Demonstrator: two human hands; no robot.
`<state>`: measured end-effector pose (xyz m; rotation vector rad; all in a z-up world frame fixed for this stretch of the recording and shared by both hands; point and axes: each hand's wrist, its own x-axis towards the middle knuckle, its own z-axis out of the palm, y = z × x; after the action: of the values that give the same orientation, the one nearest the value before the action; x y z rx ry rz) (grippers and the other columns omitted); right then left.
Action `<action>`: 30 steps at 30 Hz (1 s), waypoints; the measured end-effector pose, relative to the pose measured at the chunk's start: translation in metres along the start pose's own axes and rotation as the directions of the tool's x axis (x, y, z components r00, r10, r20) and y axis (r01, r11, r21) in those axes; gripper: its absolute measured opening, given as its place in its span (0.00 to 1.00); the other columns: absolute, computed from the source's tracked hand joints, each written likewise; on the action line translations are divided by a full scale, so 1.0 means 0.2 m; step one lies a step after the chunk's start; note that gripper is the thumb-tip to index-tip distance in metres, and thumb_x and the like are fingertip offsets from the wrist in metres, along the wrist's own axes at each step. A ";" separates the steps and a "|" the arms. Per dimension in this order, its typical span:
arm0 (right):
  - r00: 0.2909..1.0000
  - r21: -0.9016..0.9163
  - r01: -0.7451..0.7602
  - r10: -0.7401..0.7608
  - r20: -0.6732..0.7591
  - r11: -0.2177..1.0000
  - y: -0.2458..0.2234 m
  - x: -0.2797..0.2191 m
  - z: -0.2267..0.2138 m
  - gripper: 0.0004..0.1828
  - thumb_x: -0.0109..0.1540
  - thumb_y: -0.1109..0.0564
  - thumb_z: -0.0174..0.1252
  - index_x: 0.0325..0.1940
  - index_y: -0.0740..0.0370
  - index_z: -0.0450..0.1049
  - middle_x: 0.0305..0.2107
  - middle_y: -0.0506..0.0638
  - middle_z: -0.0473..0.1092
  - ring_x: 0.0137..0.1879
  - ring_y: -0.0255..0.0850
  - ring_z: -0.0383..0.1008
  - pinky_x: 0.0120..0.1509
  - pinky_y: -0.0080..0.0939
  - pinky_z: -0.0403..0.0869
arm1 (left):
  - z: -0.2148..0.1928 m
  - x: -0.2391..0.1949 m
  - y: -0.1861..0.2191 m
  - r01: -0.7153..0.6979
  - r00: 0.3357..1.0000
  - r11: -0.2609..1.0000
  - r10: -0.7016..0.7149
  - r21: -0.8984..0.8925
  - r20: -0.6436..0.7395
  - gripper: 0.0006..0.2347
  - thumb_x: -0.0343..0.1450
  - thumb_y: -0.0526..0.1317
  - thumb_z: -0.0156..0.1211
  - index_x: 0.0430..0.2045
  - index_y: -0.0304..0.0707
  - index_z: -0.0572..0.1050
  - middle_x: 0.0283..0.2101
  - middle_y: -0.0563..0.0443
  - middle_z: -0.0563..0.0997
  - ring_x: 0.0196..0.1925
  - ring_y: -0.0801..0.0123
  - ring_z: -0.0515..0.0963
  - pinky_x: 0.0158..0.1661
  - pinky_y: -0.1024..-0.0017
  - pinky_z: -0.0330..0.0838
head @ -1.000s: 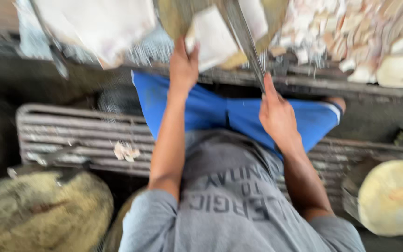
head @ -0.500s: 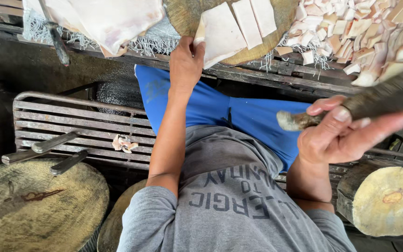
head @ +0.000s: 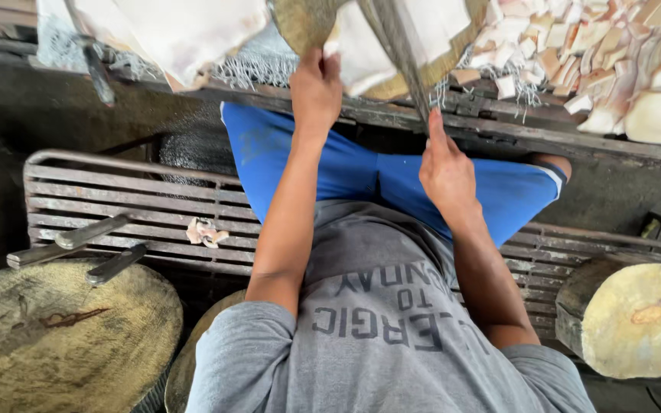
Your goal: The person sharpens a large knife and then uses it to chop large sheets of animal skin into small rectangular pieces on a wooden block.
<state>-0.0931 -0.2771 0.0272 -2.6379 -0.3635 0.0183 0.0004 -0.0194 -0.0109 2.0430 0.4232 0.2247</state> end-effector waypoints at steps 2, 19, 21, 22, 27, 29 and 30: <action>0.999 0.064 0.011 -0.008 -0.050 0.998 0.00 0.06 0.01 0.40 0.66 0.67 0.54 0.82 0.55 0.51 0.36 0.65 0.75 0.36 0.64 0.76 0.41 0.62 0.74 | 0.02 0.06 0.04 -0.023 0.999 0.998 0.022 -0.051 -0.031 0.09 0.72 0.41 0.61 0.30 0.31 0.76 0.29 0.33 0.81 0.33 0.40 0.82 0.34 0.52 0.75; 0.986 0.054 0.159 -0.156 -0.060 0.986 -0.18 0.12 -0.17 0.40 0.67 0.66 0.57 0.82 0.53 0.53 0.36 0.62 0.75 0.36 0.58 0.77 0.41 0.56 0.77 | -0.07 0.10 0.01 0.114 0.993 0.961 -0.100 -0.251 0.066 0.08 0.71 0.35 0.65 0.34 0.28 0.73 0.28 0.46 0.86 0.24 0.73 0.86 0.28 0.75 0.80; 0.976 0.068 0.178 -0.167 -0.140 0.982 -0.18 0.08 -0.30 0.40 0.70 0.66 0.56 0.84 0.50 0.51 0.38 0.62 0.74 0.40 0.55 0.79 0.44 0.52 0.79 | -0.07 0.12 0.01 0.114 0.993 0.958 -0.098 -0.265 0.070 0.08 0.71 0.34 0.65 0.34 0.28 0.72 0.28 0.46 0.86 0.25 0.73 0.86 0.29 0.75 0.80; 0.953 0.138 0.217 -0.179 -0.245 0.966 -0.17 0.06 -0.36 0.38 0.71 0.67 0.53 0.84 0.51 0.51 0.34 0.58 0.73 0.36 0.49 0.77 0.43 0.49 0.80 | -0.07 0.11 0.01 0.126 0.991 0.949 -0.108 -0.288 0.076 0.08 0.71 0.34 0.65 0.35 0.28 0.72 0.28 0.46 0.86 0.25 0.73 0.86 0.29 0.75 0.80; 0.774 0.510 0.326 0.085 -0.628 0.796 -0.21 0.07 -0.33 0.36 0.71 0.66 0.47 0.81 0.48 0.43 0.32 0.60 0.73 0.31 0.40 0.71 0.32 0.41 0.75 | -0.07 0.10 0.00 0.145 0.988 0.945 -0.126 -0.293 0.084 0.08 0.71 0.35 0.64 0.34 0.28 0.72 0.28 0.46 0.86 0.25 0.73 0.86 0.29 0.74 0.81; 0.870 0.210 0.319 -0.198 -0.452 0.924 -0.23 0.13 -0.20 0.39 0.72 0.64 0.47 0.83 0.45 0.40 0.40 0.63 0.73 0.40 0.48 0.75 0.43 0.45 0.78 | -0.07 0.10 0.01 0.138 0.989 0.957 -0.120 -0.255 0.086 0.08 0.70 0.35 0.65 0.34 0.28 0.73 0.28 0.47 0.86 0.25 0.73 0.87 0.29 0.74 0.80; 0.898 -0.128 0.353 -0.374 -0.231 0.927 -0.23 0.14 -0.14 0.39 0.72 0.64 0.46 0.85 0.43 0.42 0.48 0.67 0.74 0.47 0.55 0.79 0.50 0.47 0.79 | -0.08 0.10 0.02 0.134 0.990 0.951 -0.118 -0.279 0.074 0.08 0.70 0.35 0.64 0.35 0.28 0.74 0.28 0.46 0.86 0.25 0.70 0.86 0.29 0.73 0.80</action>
<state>-0.0749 -0.2423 0.0747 -2.5669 -0.7756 -0.4593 0.0138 -0.0007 -0.0011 1.7304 0.4570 0.1406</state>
